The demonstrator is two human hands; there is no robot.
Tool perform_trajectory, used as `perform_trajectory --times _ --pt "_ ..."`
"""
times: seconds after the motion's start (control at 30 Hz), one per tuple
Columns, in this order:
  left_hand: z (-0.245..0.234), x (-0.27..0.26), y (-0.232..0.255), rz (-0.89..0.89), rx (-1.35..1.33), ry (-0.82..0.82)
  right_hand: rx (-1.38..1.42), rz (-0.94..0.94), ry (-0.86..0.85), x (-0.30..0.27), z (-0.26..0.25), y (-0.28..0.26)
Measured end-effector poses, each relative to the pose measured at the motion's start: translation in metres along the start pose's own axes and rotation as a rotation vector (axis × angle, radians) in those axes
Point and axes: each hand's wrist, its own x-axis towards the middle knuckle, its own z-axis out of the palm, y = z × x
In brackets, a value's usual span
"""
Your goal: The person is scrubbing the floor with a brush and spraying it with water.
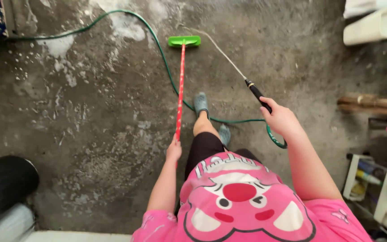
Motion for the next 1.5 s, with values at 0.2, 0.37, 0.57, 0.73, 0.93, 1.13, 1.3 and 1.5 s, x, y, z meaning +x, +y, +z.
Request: perform_trajectory --times 0.2,0.37,0.57,0.73,0.93,1.13,1.3,1.5 --pt "-0.004 0.205 0.140 0.127 -0.336 0.061 -0.071 -0.128 0.132 0.127 0.005 -0.062" --pt "-0.102 0.192 0.180 0.148 -0.271 0.017 -0.077 -0.126 0.090 0.182 -0.010 -0.124" --pt "-0.119 0.019 0.023 0.185 -0.153 -0.013 -0.067 -0.175 0.039 0.230 -0.016 -0.139" --pt "-0.098 0.017 0.008 -0.129 -0.040 -0.065 -0.077 -0.071 -0.049 0.241 -0.041 -0.165" --pt "-0.122 0.177 0.141 -0.009 -0.075 0.094 -0.033 -0.129 -0.004 0.288 -0.057 -0.177" --pt "-0.217 0.337 0.356 -0.162 -0.309 0.073 0.096 -0.308 0.043 0.415 -0.073 -0.188" --pt "-0.205 0.320 0.317 0.116 -0.194 0.154 0.041 -0.109 -0.053 0.458 -0.134 -0.250" --pt "-0.205 0.145 0.242 -0.279 0.089 -0.104 0.010 -0.125 -0.068 0.503 -0.150 -0.269"
